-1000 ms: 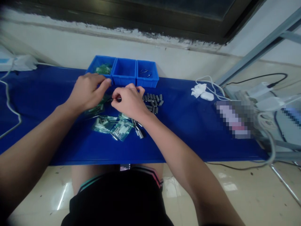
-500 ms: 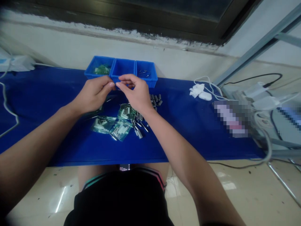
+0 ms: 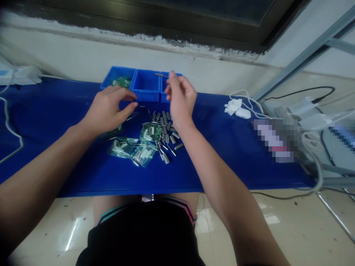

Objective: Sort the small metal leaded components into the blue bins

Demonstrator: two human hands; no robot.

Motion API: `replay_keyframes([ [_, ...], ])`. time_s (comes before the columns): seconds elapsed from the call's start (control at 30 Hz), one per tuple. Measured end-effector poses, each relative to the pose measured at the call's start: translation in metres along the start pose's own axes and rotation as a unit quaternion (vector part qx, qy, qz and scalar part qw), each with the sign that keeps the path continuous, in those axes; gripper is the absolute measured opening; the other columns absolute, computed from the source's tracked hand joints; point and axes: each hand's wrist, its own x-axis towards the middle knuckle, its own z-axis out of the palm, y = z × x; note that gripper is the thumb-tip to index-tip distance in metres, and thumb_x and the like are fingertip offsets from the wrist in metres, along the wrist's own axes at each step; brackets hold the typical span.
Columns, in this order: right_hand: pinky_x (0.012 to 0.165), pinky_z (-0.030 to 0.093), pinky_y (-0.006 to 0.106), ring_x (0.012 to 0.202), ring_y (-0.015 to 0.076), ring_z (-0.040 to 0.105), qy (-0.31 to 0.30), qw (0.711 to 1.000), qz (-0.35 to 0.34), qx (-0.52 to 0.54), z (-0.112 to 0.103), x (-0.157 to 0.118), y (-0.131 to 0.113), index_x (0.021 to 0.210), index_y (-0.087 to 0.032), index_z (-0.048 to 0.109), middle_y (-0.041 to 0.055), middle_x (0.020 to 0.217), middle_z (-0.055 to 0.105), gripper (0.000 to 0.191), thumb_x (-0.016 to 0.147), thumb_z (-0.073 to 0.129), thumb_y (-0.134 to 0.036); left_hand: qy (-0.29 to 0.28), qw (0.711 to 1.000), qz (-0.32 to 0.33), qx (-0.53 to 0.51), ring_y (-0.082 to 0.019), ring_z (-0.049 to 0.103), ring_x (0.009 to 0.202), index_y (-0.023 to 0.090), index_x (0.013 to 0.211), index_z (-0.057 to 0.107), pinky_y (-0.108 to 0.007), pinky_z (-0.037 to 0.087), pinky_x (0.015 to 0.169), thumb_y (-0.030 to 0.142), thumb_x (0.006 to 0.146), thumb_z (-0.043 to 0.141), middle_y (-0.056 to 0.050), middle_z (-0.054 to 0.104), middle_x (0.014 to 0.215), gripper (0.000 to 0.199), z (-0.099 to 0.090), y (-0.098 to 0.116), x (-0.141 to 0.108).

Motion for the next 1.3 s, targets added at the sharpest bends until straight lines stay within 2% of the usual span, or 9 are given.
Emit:
replay_keyframes([
  [0.2,0.044,0.024,0.026,0.051,0.0095,0.033,0.063,0.985,0.153,0.054,-0.025,0.023,0.008,0.073,-0.026,0.046,-0.0043,0.066,0.044,0.034,0.092,0.063,-0.049,-0.006,1.0,0.022,0.007,-0.033,0.069,0.113,0.019,0.115,0.074,-0.049,0.053,0.102,0.037,0.105,0.055,-0.011,0.077,0.113,0.029,0.009,-0.003,0.001],
  [0.33,0.042,0.016,0.023,0.046,0.0061,0.032,0.067,0.976,0.191,0.083,-0.026,0.026,0.01,0.077,-0.023,0.054,-0.0057,0.065,0.049,0.027,0.087,0.068,-0.044,-0.008,1.0,0.016,0.018,-0.034,0.071,0.112,0.018,0.114,0.075,-0.049,0.055,0.099,0.036,0.104,0.055,-0.012,0.078,0.112,0.028,0.007,-0.002,0.0],
  [0.5,0.043,0.023,0.022,0.047,0.0068,0.042,0.034,0.985,0.159,0.054,-0.023,0.023,0.016,0.107,-0.023,0.067,-0.0047,0.075,0.067,0.03,0.084,0.071,-0.041,-0.006,1.0,-0.007,0.01,-0.032,0.073,0.107,0.019,0.114,0.074,-0.047,0.057,0.095,0.038,0.104,0.054,-0.013,0.079,0.114,0.03,0.001,-0.005,-0.001],
  [0.67,0.062,0.043,0.028,0.064,0.012,0.057,-0.057,0.992,0.004,-0.111,-0.017,0.01,0.017,0.101,-0.021,0.074,-0.0016,0.077,0.069,0.018,0.091,0.066,-0.033,-0.041,0.997,-0.054,0.048,-0.033,0.074,0.1,0.021,0.113,0.075,-0.046,0.059,0.083,0.027,0.095,0.054,-0.012,0.079,0.116,0.029,-0.006,-0.013,-0.003],
  [0.77,0.071,0.046,0.033,0.077,0.0151,0.064,-0.235,0.937,-0.1,-0.24,-0.004,-0.002,0.004,0.108,-0.021,0.077,0.0032,0.1,0.078,0.021,0.096,0.061,-0.026,-0.066,0.993,-0.067,0.074,-0.036,0.075,0.099,0.021,0.111,0.075,-0.047,0.059,0.08,0.024,0.091,0.054,-0.013,0.079,0.115,0.029,-0.007,-0.018,-0.005],
  [0.87,0.074,0.044,0.036,0.1,0.0214,0.068,-0.42,0.812,-0.193,-0.356,0.017,-0.009,-0.013,0.11,-0.022,0.077,0.0063,0.122,0.077,0.025,0.097,0.055,-0.016,-0.089,0.988,-0.073,0.103,-0.037,0.076,0.097,0.021,0.107,0.074,-0.048,0.06,0.077,0.024,0.091,0.053,-0.014,0.079,0.112,0.026,-0.006,-0.022,-0.007],
  [1.0,0.066,0.035,0.039,0.097,0.0259,0.063,-0.506,0.692,-0.238,-0.456,0.046,-0.009,-0.025,0.092,-0.02,0.071,0.0096,0.101,0.074,0.024,0.091,0.054,-0.003,-0.106,0.981,-0.083,0.142,-0.036,0.076,0.093,0.022,0.102,0.072,-0.045,0.059,0.071,0.026,0.092,0.053,-0.014,0.079,0.109,0.022,-0.002,-0.024,-0.007],
  [1.17,0.063,0.03,0.038,0.075,0.0204,0.052,-0.523,0.665,-0.243,-0.474,0.058,-0.006,-0.029,0.087,-0.022,0.063,0.0077,0.091,0.064,0.023,0.088,0.054,0.0,-0.104,0.983,-0.072,0.134,-0.035,0.075,0.091,0.022,0.102,0.073,-0.043,0.058,0.07,0.025,0.092,0.054,-0.016,0.077,0.107,0.022,0.002,-0.023,-0.008],
  [1.3,0.067,0.032,0.037,0.081,0.0208,0.054,-0.511,0.71,-0.202,-0.44,0.041,-0.002,-0.031,0.096,-0.024,0.06,0.0062,0.098,0.066,0.024,0.086,0.055,-0.003,-0.072,0.99,-0.074,0.099,-0.032,0.073,0.092,0.022,0.106,0.071,-0.04,0.055,0.073,0.032,0.103,0.043,-0.014,0.076,0.109,0.03,-0.002,-0.017,-0.007],
])
